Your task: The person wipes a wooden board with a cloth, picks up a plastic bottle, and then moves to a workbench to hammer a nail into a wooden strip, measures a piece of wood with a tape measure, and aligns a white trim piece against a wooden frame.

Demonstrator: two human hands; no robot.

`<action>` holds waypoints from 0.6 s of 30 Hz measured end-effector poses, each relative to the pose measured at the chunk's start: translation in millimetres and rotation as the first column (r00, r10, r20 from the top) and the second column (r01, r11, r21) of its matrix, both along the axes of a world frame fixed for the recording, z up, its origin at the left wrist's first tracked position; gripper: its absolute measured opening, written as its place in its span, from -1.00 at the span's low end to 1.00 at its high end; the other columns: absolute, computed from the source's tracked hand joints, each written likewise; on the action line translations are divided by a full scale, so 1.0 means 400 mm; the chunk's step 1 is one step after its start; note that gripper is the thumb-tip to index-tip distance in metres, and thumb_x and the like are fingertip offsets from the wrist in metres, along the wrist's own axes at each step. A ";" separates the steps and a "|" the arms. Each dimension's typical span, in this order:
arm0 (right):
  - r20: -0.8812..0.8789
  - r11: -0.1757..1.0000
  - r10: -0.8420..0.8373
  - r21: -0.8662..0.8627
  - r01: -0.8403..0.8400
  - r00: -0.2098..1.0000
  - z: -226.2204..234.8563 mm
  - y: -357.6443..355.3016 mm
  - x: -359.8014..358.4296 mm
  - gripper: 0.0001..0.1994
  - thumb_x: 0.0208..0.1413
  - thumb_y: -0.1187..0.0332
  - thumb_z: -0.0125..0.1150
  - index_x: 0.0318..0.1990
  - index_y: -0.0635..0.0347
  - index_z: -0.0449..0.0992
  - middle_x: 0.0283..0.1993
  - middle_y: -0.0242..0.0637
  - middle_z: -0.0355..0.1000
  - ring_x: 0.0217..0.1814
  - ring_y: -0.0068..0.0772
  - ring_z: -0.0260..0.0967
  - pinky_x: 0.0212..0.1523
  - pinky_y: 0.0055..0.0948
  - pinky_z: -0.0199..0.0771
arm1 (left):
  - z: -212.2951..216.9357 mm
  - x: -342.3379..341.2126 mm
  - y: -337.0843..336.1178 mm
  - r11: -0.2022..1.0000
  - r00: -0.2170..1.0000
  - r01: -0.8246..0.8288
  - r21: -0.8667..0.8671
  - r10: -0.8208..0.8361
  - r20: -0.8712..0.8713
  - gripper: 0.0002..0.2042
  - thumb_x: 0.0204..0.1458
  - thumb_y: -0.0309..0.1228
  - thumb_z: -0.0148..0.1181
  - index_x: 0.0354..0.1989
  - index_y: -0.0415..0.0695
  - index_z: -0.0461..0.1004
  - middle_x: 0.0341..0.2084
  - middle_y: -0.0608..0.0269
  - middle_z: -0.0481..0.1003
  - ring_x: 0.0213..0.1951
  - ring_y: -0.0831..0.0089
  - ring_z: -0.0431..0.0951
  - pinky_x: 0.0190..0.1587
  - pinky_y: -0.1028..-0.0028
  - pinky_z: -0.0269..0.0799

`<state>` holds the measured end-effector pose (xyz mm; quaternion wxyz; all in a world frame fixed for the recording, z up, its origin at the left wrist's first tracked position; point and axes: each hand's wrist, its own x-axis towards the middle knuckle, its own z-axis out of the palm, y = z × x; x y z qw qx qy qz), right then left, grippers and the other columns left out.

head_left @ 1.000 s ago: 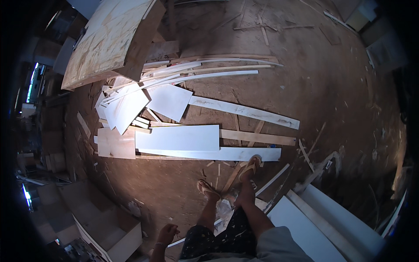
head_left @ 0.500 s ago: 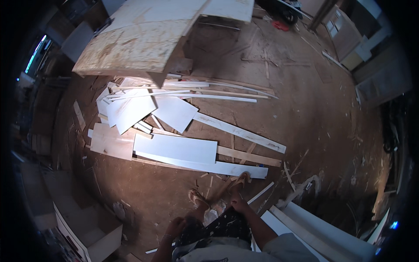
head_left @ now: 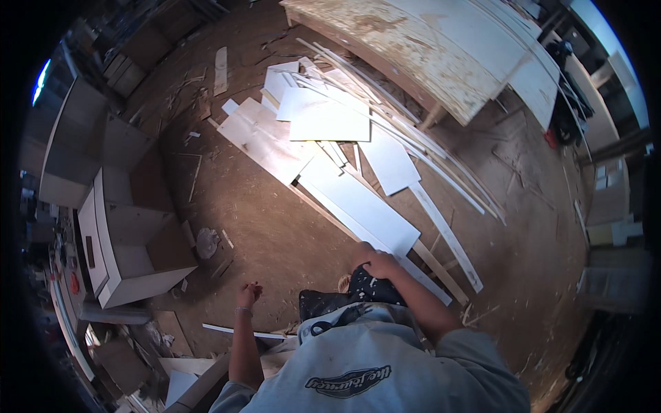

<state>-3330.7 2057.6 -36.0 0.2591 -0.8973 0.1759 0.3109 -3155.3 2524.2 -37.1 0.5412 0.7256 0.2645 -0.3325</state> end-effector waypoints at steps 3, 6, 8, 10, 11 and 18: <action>0.268 0.963 0.193 -0.238 -0.129 0.944 -0.118 0.115 0.217 -0.45 0.14 0.02 0.08 0.18 0.22 0.44 0.17 -0.01 0.43 0.25 0.08 0.34 0.34 -0.07 0.18 | 0.100 0.171 -0.142 0.996 0.996 0.087 -0.023 -0.088 -0.028 -0.73 0.24 -0.31 0.09 -0.03 -0.24 0.48 -0.34 0.16 0.62 -0.29 0.42 0.61 -0.21 0.46 0.50; 0.039 0.959 0.281 0.028 -0.283 0.959 -0.125 0.218 0.462 -0.48 0.16 0.11 0.01 0.20 0.20 0.45 0.23 -0.10 0.41 0.33 0.03 0.28 0.36 -0.02 0.16 | 0.176 0.373 -0.217 0.958 0.962 0.270 -0.101 -0.264 0.071 -0.74 0.24 -0.31 0.09 -0.03 -0.24 0.48 -0.31 0.16 0.62 -0.22 0.43 0.62 -0.15 0.46 0.49; -0.032 0.831 0.553 0.098 -0.548 0.833 -0.153 0.240 0.640 -0.52 0.14 0.14 0.01 0.13 0.20 0.51 0.26 -0.06 0.38 0.35 0.02 0.25 0.37 -0.05 0.14 | 0.221 0.543 -0.239 0.911 0.904 0.407 -0.070 -0.391 0.175 -0.74 0.25 -0.32 0.08 -0.05 -0.24 0.49 -0.31 0.15 0.62 -0.22 0.45 0.62 -0.15 0.48 0.49; -0.021 0.750 0.653 0.158 -0.643 0.757 -0.115 0.246 0.845 -0.54 0.13 0.14 0.01 0.04 0.29 0.54 0.17 0.01 0.42 0.26 0.03 0.32 0.31 -0.08 0.22 | 0.231 0.687 -0.204 0.924 0.901 0.381 -0.016 -0.367 0.231 -0.75 0.25 -0.32 0.07 -0.05 -0.24 0.49 -0.31 0.16 0.61 -0.24 0.47 0.61 -0.17 0.49 0.49; 0.021 0.746 0.645 0.196 -0.636 0.764 -0.013 0.270 0.963 -0.53 0.13 0.12 0.03 -0.02 0.38 0.54 0.06 0.07 0.47 0.16 0.04 0.40 0.25 -0.09 0.30 | 0.234 0.733 -0.120 0.963 0.935 0.268 0.032 -0.268 0.231 -0.75 0.25 -0.32 0.07 -0.06 -0.25 0.49 -0.31 0.16 0.61 -0.26 0.48 0.61 -0.20 0.50 0.49; -0.033 0.880 0.445 0.203 -0.430 0.895 -0.121 0.184 1.422 -0.56 0.08 0.05 0.09 -0.22 0.31 0.63 -0.11 0.07 0.54 -0.02 0.11 0.50 0.07 -0.12 0.47 | 0.121 0.916 0.286 0.957 0.987 -0.153 0.245 0.160 -0.010 -0.79 0.22 -0.37 0.08 -0.16 -0.28 0.52 -0.48 0.12 0.62 -0.47 0.47 0.61 -0.51 0.49 0.43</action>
